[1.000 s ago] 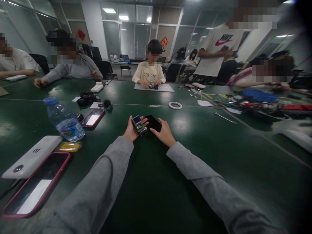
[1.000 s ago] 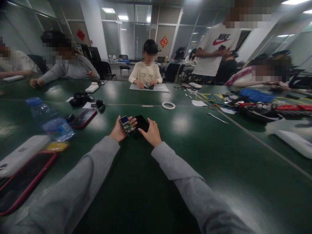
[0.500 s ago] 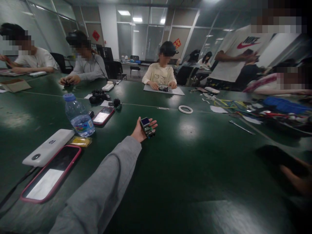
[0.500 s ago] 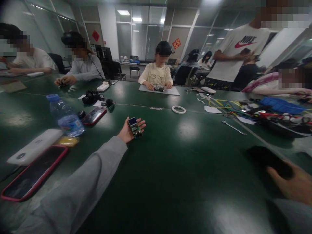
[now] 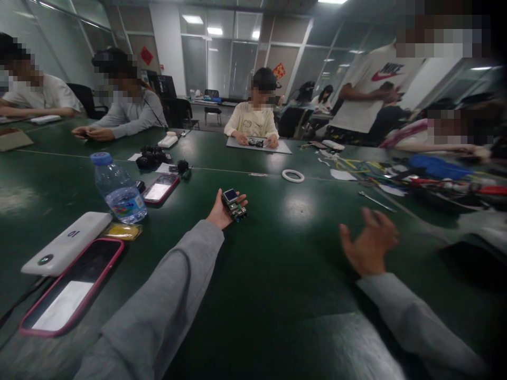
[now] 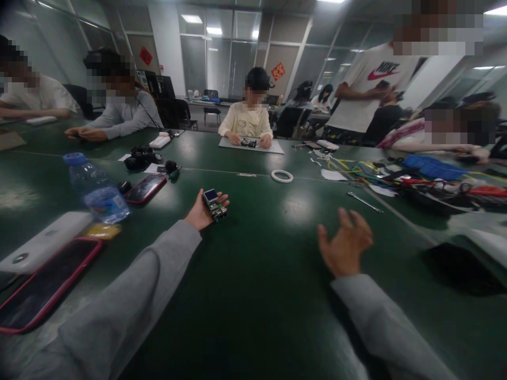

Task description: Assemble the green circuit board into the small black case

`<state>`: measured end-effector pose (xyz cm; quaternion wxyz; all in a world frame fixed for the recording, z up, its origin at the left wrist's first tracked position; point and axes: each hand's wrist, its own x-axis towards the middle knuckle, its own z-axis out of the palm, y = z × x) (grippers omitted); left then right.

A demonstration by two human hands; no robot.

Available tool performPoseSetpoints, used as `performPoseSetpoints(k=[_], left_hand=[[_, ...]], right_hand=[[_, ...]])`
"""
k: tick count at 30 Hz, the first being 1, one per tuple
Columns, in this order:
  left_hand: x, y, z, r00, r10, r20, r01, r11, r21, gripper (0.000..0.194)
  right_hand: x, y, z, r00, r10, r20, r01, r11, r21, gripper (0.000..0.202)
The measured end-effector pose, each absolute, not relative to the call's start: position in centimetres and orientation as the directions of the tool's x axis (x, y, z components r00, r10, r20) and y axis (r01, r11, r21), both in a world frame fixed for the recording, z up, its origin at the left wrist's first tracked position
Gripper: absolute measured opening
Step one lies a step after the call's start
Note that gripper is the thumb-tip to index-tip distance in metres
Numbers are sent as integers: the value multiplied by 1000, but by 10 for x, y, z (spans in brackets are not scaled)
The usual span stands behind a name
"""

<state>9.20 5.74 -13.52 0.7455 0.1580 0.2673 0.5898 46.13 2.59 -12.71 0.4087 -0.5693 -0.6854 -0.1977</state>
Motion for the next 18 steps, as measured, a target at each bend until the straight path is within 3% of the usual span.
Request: performPoseSetpoints(k=[3,5,7,12,18], left_hand=[[92,60,-138,158,962,-224,-804,257,536,61],[91,60,-138,162,960,-226,-815,260,518,63],[90,59,-137,191,959,-208,-822,272,499,64],[89,50,-126,192,958,-211,-831,273,484,68],[103,42,-104,328,941,-87,-782,321,535,62]], right_hand=[[352,16,-132,-357,650,671,840,537,-74,50],[279,7,-133,-574,565,593,694,720,-15,46],[227,4,-132,-670,503,546,596,803,-7,50],[207,34,-136,-582,598,551,633,758,-154,53],[238,80,-148,-257,752,607,552,630,-546,58]])
